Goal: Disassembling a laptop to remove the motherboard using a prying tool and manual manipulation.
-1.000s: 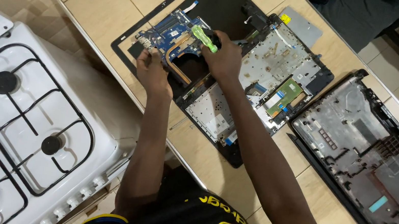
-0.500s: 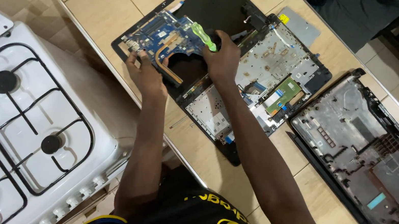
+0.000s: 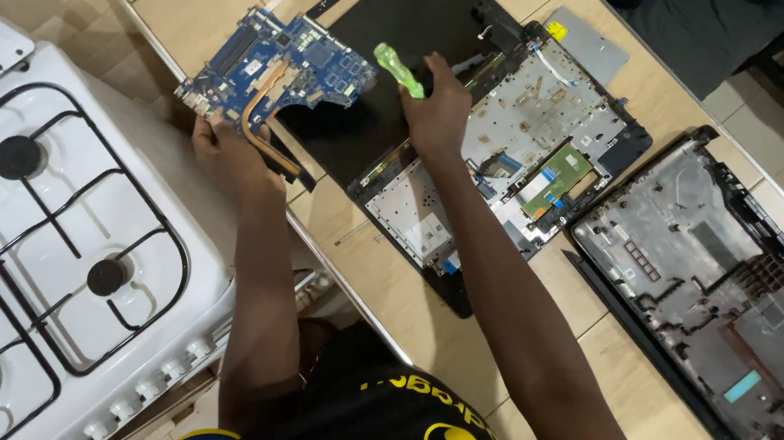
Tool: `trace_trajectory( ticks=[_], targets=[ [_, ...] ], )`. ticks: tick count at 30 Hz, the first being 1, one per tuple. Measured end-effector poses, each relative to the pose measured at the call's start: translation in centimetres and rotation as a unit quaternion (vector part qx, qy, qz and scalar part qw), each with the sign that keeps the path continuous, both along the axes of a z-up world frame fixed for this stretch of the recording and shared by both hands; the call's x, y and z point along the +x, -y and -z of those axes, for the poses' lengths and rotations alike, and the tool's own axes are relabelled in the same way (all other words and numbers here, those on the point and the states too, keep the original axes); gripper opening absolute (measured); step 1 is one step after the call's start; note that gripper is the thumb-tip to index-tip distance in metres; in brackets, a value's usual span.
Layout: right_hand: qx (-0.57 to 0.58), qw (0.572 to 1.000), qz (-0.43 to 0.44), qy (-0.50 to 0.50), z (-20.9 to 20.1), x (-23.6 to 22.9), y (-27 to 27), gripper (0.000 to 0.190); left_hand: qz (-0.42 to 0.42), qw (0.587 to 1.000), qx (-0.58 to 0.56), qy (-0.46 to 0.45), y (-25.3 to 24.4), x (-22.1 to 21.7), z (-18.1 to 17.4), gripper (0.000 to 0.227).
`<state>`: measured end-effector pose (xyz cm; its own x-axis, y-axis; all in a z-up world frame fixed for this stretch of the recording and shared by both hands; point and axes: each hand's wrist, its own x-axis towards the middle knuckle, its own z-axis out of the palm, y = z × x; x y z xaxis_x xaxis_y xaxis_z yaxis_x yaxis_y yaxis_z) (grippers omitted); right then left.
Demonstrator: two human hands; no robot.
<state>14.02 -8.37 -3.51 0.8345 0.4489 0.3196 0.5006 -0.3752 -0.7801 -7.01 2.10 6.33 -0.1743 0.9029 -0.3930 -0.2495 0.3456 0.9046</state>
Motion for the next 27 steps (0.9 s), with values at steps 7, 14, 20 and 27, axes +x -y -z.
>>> trace_trajectory(
  ticks=[7,14,20,27],
  targets=[
    [0.112,0.955,0.03,-0.271,-8.1,-2.3,6.0,0.04,0.086,0.992,0.031,0.09,-1.1,1.6,3.1,0.028],
    [0.178,0.885,0.032,-0.429,-10.6,-0.6,18.3,0.033,0.318,0.938,0.093,0.107,5.9,7.5,0.3,0.027],
    [0.268,0.877,0.093,-0.388,-11.9,-3.9,26.6,0.014,0.493,0.852,0.084,0.152,11.4,11.9,1.1,0.032],
    [0.374,0.843,0.142,-0.36,-10.2,-6.8,33.1,0.007,0.599,0.773,0.071,0.198,17.1,13.3,0.4,0.041]
  ],
)
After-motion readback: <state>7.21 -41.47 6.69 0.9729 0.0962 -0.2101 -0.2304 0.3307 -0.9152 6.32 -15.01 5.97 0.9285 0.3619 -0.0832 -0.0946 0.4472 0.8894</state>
